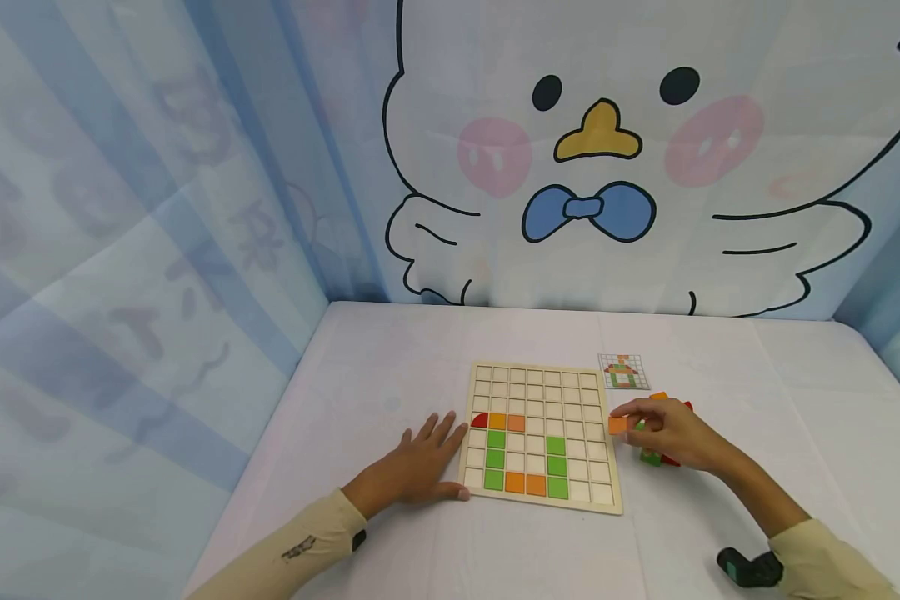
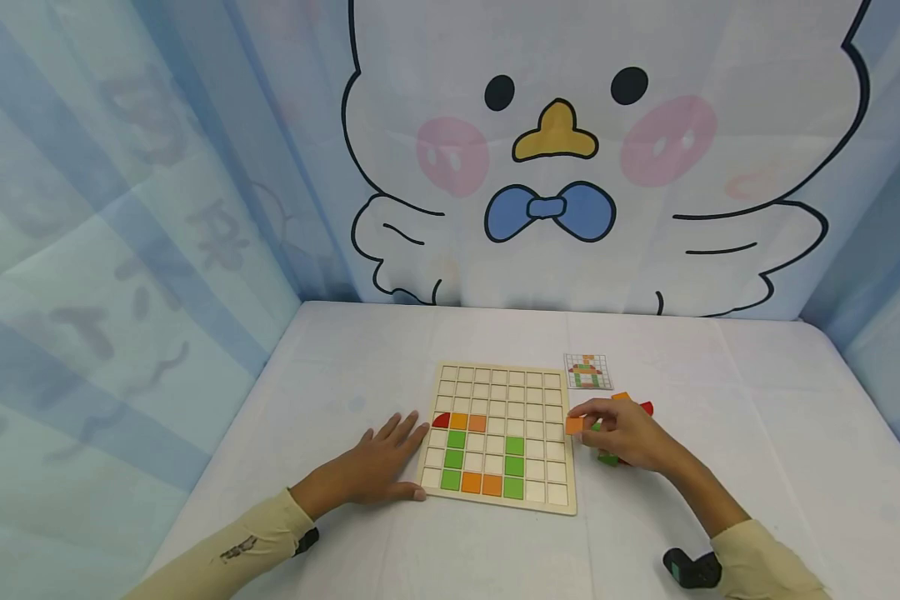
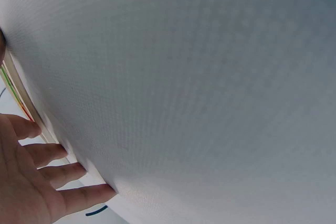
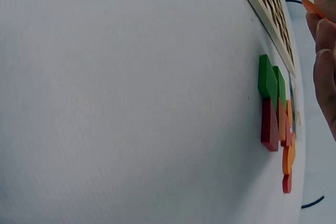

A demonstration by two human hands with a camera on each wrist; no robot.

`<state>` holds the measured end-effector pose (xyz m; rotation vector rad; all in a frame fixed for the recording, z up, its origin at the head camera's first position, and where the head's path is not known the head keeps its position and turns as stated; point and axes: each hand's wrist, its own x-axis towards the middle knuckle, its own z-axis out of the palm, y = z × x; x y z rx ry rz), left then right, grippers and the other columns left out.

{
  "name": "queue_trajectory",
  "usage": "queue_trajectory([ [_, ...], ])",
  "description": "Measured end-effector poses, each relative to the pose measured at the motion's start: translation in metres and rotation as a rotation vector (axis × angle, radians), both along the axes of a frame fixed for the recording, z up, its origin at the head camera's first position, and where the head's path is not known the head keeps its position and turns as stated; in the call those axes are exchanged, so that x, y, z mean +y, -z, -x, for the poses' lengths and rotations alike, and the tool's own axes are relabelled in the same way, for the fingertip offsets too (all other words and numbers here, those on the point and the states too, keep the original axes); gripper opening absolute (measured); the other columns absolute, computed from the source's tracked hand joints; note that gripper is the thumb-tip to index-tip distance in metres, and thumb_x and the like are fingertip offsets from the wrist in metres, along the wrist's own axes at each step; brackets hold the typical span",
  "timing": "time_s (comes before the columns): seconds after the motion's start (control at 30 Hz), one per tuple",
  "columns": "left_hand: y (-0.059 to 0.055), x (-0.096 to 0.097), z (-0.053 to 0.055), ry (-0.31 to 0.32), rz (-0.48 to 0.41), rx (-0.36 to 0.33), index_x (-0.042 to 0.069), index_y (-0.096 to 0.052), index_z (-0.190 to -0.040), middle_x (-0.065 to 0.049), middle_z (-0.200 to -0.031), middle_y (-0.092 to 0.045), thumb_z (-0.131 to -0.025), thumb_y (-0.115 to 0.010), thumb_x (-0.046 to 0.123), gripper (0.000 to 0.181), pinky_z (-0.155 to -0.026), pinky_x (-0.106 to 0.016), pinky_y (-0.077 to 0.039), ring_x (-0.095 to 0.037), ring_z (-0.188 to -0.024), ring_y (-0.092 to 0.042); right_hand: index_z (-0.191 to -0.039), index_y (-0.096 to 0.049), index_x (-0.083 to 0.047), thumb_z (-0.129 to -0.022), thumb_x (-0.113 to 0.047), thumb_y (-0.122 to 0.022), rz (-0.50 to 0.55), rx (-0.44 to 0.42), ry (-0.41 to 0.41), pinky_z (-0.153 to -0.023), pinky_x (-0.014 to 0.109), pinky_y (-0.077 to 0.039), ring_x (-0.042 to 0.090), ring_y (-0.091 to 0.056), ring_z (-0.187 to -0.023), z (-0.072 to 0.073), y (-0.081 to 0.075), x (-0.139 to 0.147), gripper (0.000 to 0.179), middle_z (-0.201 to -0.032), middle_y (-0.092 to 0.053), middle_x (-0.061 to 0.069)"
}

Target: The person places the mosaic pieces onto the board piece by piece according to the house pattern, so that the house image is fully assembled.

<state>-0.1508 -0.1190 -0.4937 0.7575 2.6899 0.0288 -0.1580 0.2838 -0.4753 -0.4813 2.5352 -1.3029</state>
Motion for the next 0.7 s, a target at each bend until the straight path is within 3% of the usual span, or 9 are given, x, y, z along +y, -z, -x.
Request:
queue_trajectory([
  [0.13,0.0,0.0,0.0,0.0,0.004,0.0,0.02,-0.02,-0.157,-0.008,-0.165,-0.015,-0.08,-0.053,0.077,0.102,-0.109,-0.062,-0.033,-0.036,-0.15,-0.019,-0.115,-0.066,-0.005,-0.087,-0.01,-0.071,0.037,0.017,0.006,-0.048,0.023,-0.044,0.004,-0.049,-0.052,0.003,0.004,-0.011,0.029,-0.088,-0.062,0.008],
  [0.37,-0.002,0.001,0.0,-0.013,0.007,-0.015,0.021,-0.02,-0.157,-0.008,-0.165,-0.014,-0.079,-0.054,0.077,0.102,-0.11,-0.063,-0.032,-0.036,-0.151,-0.017,-0.11,-0.068,-0.008,-0.084,-0.016,-0.077,0.003,0.045,0.061,-0.052,0.023,-0.047,0.008,-0.052,-0.054,0.008,0.01,-0.031,0.029,-0.085,-0.064,0.004],
  [0.7,-0.003,0.001,0.0,-0.018,-0.001,-0.017,0.021,-0.02,-0.157,-0.008,-0.165,-0.015,-0.079,-0.055,0.076,0.102,-0.11,-0.063,-0.031,-0.036,-0.151,-0.018,-0.109,-0.068,-0.008,-0.085,-0.015,-0.074,-0.023,0.02,0.046,-0.055,0.023,-0.051,0.01,-0.055,-0.059,0.014,0.015,-0.061,0.025,-0.085,-0.064,0.003],
])
